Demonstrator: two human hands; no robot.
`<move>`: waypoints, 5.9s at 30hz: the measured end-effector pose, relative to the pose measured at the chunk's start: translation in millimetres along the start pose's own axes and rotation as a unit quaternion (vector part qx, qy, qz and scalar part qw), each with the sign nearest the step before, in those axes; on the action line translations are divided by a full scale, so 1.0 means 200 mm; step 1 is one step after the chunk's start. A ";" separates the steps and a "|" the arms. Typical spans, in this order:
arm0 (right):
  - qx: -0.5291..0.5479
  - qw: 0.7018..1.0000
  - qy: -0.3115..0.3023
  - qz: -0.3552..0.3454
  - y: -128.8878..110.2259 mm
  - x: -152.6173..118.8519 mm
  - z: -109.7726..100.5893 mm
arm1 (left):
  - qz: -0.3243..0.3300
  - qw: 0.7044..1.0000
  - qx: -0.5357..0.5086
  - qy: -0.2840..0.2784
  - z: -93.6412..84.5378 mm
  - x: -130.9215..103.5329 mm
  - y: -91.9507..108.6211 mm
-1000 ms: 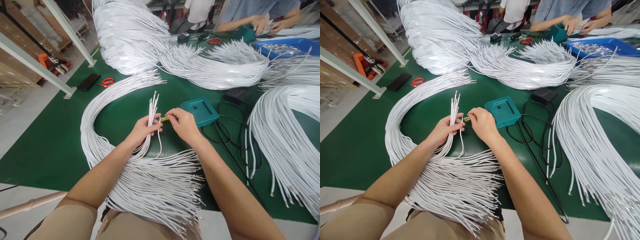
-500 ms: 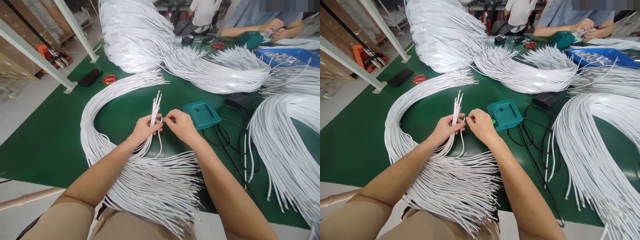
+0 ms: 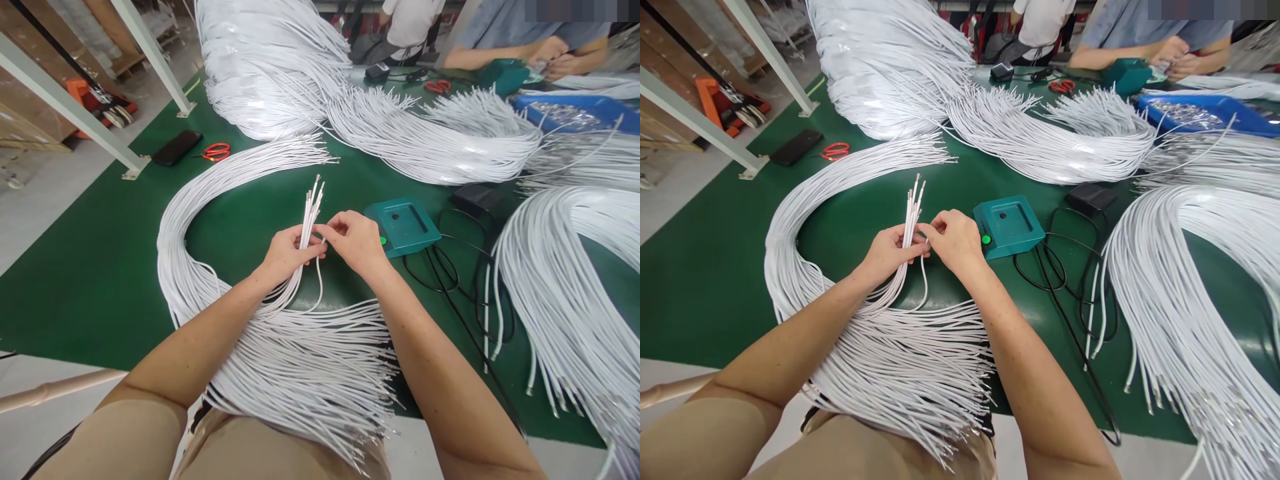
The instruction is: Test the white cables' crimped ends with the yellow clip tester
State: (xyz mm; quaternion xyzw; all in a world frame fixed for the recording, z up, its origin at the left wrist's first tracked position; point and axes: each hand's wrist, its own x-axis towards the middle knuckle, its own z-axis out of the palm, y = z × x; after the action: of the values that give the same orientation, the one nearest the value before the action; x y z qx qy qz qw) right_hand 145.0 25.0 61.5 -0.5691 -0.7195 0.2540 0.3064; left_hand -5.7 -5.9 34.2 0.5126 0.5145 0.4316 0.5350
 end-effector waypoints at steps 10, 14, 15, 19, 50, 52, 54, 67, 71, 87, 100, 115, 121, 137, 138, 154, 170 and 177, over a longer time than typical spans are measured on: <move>0.043 0.999 -0.020 -0.012 0.05 -0.05 -0.02 | 0.000 0.998 -0.057 -0.003 0.00 0.00 -0.02; 0.038 0.999 0.014 0.003 0.06 -0.07 -0.02 | 0.006 0.997 -0.079 -0.015 0.00 0.00 -0.02; 0.037 0.999 0.022 0.005 0.05 -0.07 -0.02 | 0.005 0.997 -0.079 -0.017 0.00 0.00 -0.02; 0.055 0.998 0.025 0.010 0.04 -0.05 -0.01 | 0.002 0.997 -0.071 -0.018 0.00 0.00 -0.02; -0.221 0.961 -0.021 -0.163 0.16 0.01 -0.07 | -0.038 0.992 -0.119 -0.023 -0.03 0.05 -0.07; -0.288 0.937 -0.054 -0.192 0.18 0.04 -0.09 | -0.041 0.993 -0.108 -0.022 -0.02 0.06 -0.08; -0.319 0.922 -0.100 -0.198 0.19 0.06 -0.10 | -0.042 0.994 -0.097 -0.018 -0.02 0.07 -0.10; -0.344 0.919 -0.108 -0.158 0.17 0.11 -0.07 | -0.062 0.995 -0.081 -0.002 0.00 0.11 -0.14; -0.362 0.913 -0.117 -0.146 0.15 0.12 -0.07 | -0.058 0.997 -0.051 0.000 0.00 0.12 -0.16; -0.377 0.915 0.106 -0.091 0.32 0.04 -0.12 | -0.060 0.998 -0.012 -0.007 -0.01 0.11 -0.17; -0.279 0.870 -0.204 -0.352 -0.06 -0.32 0.09 | -0.044 0.996 -0.070 -0.025 -0.06 0.07 -0.08; 0.297 0.948 -0.016 0.109 0.08 -0.03 -0.08 | -0.056 0.995 -0.038 -0.069 0.01 0.01 -0.04; 0.368 0.921 -0.072 0.105 0.06 -0.09 0.00 | -0.042 0.993 -0.096 -0.058 0.03 0.02 -0.05; 0.589 0.772 -0.130 0.199 0.06 -0.09 0.04 | -0.013 0.993 -0.111 -0.037 0.02 0.00 -0.02; 0.601 0.760 -0.138 0.203 0.07 -0.09 0.04 | -0.011 0.993 -0.110 -0.043 0.02 0.00 -0.02; 0.617 0.740 -0.177 0.200 0.08 -0.08 0.03 | 0.006 0.995 -0.072 -0.064 0.01 -0.01 -0.03; -0.178 0.958 0.067 -0.215 0.09 -0.13 0.07 | -0.091 0.968 -0.218 -0.086 -0.01 0.01 -0.03; -0.286 0.937 0.022 -0.197 0.15 -0.03 -0.02 | -0.061 0.995 -0.074 -0.019 0.00 0.04 -0.05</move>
State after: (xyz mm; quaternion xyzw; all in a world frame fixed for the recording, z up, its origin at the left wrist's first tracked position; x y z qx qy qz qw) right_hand 169.2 25.9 41.9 -0.4847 -0.8528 -0.0407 0.1902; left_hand -6.4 2.0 23.4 0.4473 0.5010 0.4252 0.6068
